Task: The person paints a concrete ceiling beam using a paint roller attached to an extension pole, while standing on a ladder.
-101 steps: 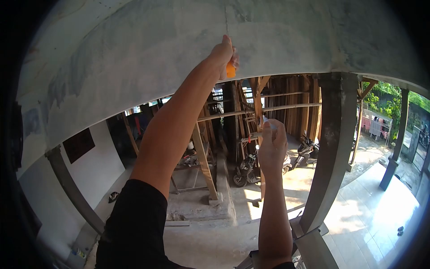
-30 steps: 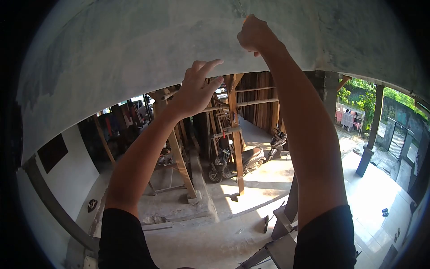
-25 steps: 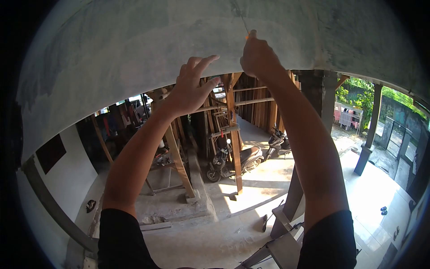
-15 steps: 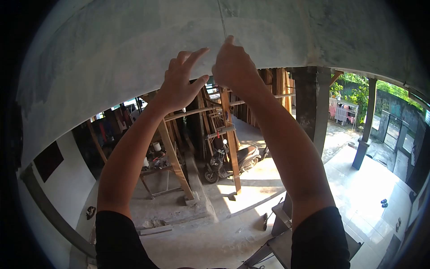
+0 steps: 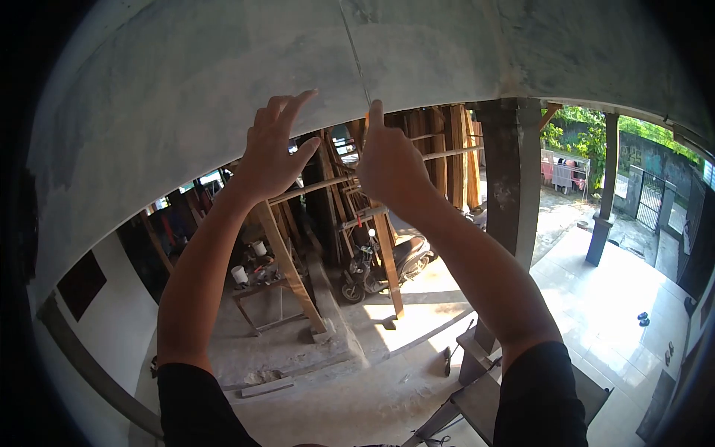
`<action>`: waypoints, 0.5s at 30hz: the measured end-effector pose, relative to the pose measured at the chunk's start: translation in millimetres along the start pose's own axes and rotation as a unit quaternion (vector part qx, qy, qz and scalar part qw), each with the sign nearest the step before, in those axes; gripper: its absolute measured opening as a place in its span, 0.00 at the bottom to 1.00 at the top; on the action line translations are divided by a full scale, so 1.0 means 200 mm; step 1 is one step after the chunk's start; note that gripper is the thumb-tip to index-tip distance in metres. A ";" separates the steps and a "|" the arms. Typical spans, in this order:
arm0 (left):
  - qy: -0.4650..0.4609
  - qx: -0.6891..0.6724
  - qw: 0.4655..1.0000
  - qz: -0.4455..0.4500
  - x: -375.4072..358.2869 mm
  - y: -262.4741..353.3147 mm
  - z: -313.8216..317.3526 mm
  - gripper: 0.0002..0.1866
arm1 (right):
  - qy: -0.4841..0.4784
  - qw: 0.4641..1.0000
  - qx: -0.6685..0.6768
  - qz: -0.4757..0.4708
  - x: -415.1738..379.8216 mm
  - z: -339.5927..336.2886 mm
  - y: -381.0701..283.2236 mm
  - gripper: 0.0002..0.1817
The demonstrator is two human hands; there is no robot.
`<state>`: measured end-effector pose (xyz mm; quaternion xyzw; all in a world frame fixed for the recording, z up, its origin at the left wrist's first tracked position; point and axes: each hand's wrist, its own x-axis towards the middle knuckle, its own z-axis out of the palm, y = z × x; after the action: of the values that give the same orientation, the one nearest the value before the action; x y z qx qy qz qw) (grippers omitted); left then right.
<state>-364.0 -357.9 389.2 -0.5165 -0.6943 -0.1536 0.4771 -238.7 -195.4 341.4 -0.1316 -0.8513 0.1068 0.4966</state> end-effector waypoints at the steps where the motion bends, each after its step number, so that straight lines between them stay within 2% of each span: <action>1: 0.005 0.003 1.000 -0.003 0.00 -0.01 -0.01 0.37 | -0.029 0.997 0.067 0.006 -0.07 0.01 -0.02 0.43; 2: 0.003 0.006 1.000 -0.002 0.00 -0.01 -0.01 0.37 | -0.058 0.989 0.134 0.012 -0.09 0.02 -0.04 0.43; 3: 0.000 0.007 1.000 -0.002 -0.01 -0.01 -0.01 0.37 | -0.060 0.989 0.135 0.009 -0.06 0.01 -0.05 0.43; 5: -0.003 0.004 1.000 -0.001 -0.01 -0.01 -0.01 0.37 | -0.008 0.992 0.125 -0.031 0.08 0.00 -0.08 0.44; 9: -0.009 0.000 1.000 0.000 -0.02 -0.04 0.00 0.36 | 0.082 0.996 -0.002 -0.041 0.67 0.00 -0.08 0.44; 11: -0.013 0.004 1.000 -0.008 -0.04 -0.04 0.00 0.36 | 0.025 0.998 0.058 0.010 0.80 -0.11 -0.14 0.42; 15: -0.011 -0.019 1.000 -0.009 -0.07 -0.09 0.02 0.35 | 0.021 0.999 0.043 0.016 0.77 -0.08 -0.08 0.41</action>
<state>-382.4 -370.4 380.6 -0.5209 -0.7012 -0.1647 0.4582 -299.8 -158.1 479.7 -0.1261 -0.8331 0.1481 0.5177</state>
